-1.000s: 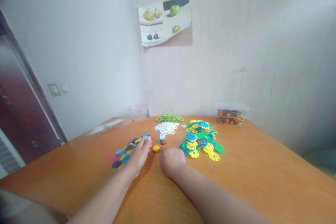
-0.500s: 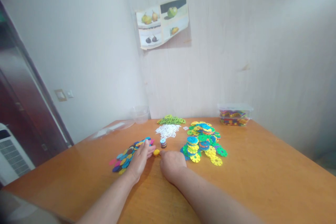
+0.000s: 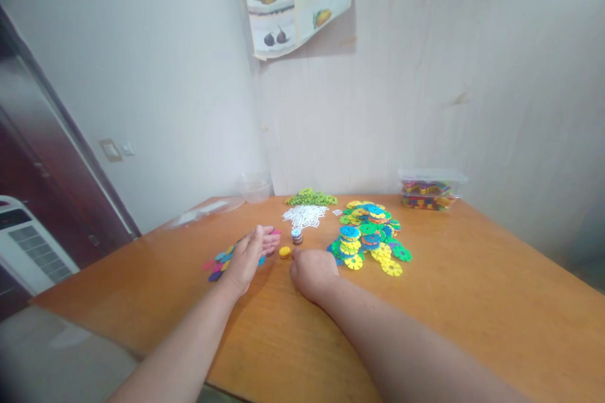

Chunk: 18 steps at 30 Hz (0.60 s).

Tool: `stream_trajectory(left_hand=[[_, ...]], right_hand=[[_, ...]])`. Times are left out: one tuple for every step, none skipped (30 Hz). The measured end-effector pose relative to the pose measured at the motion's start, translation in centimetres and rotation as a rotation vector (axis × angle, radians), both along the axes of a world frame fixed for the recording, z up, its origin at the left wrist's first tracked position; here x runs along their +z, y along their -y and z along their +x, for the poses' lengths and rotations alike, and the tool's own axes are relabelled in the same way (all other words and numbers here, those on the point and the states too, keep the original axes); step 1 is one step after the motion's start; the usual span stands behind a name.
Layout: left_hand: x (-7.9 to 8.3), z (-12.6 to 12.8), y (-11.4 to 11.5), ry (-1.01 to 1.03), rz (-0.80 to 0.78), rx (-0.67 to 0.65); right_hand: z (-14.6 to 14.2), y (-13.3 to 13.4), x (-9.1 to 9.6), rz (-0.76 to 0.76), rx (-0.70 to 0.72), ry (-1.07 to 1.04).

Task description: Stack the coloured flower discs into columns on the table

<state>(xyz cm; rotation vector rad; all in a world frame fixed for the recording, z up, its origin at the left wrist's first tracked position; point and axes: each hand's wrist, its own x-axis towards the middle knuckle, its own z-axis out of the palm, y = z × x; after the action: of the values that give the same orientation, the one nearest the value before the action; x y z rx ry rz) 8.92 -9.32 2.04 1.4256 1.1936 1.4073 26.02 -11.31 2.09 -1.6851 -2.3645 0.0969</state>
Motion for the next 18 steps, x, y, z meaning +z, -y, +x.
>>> stream_trajectory(left_hand=[[0.3, -0.5, -0.2, -0.005, 0.024, 0.019], [0.6, -1.1, -0.3, -0.022, 0.051, 0.062], [0.8, -1.7, -0.5, -0.059, 0.075, 0.098], [0.9, -2.4, -0.7, -0.106, 0.096, 0.146], [0.9, -3.1, -1.0, -0.152, 0.109, 0.187], [0.9, -3.7, -1.2, -0.190, 0.120, 0.230], [0.9, -4.3, -1.4, -0.225, 0.128, 0.255], [0.8, -4.7, -1.5, -0.253, 0.134, 0.272], [0.8, -5.0, -1.7, -0.269, 0.140, 0.285], [0.8, -5.2, -1.7, -0.272, 0.146, 0.300], [0.8, -5.3, -1.8, -0.273, 0.147, 0.316], [0.8, -5.4, -1.9, -0.276, 0.147, 0.312], [0.9, -5.3, -1.9, -0.277, 0.150, 0.312], [0.9, -5.3, -1.9, -0.278, 0.150, 0.305], [1.0, -5.3, -2.0, -0.279, 0.150, 0.298], [1.0, -5.3, -2.0, -0.284, 0.150, 0.294], [0.9, -5.3, -2.1, -0.291, 0.150, 0.287], [0.9, -5.4, -2.2, -0.302, 0.150, 0.281]], right_hand=[[0.0, 0.0, 0.0, -0.006, 0.001, -0.001], [0.0, 0.0, 0.0, -0.013, 0.001, -0.001], [0.1, 0.0, 0.0, -0.019, 0.002, 0.000], [0.1, 0.0, 0.0, -0.024, 0.003, 0.002], [0.2, 0.0, 0.1, -0.028, 0.005, 0.005], [0.2, 0.0, 0.1, -0.031, 0.005, 0.006], [0.2, 0.0, 0.2, -0.032, 0.007, 0.008], [0.3, 0.0, 0.2, -0.032, 0.009, 0.011], [0.3, 0.0, 0.2, -0.031, 0.011, 0.013], [0.3, 0.0, 0.2, -0.030, 0.012, 0.015], [0.4, 0.0, 0.2, -0.030, 0.014, 0.017], [0.4, -0.1, 0.1, -0.032, 0.015, 0.020], [0.4, -0.1, 0.1, -0.033, 0.016, 0.024], [0.4, -0.2, 0.0, -0.034, 0.015, 0.026], [0.4, -0.2, 0.0, -0.034, 0.015, 0.029], [0.4, -0.2, 0.0, -0.035, 0.016, 0.032], [0.4, -0.2, 0.0, -0.035, 0.017, 0.035], [0.4, -0.2, 0.0, -0.034, 0.020, 0.036]])
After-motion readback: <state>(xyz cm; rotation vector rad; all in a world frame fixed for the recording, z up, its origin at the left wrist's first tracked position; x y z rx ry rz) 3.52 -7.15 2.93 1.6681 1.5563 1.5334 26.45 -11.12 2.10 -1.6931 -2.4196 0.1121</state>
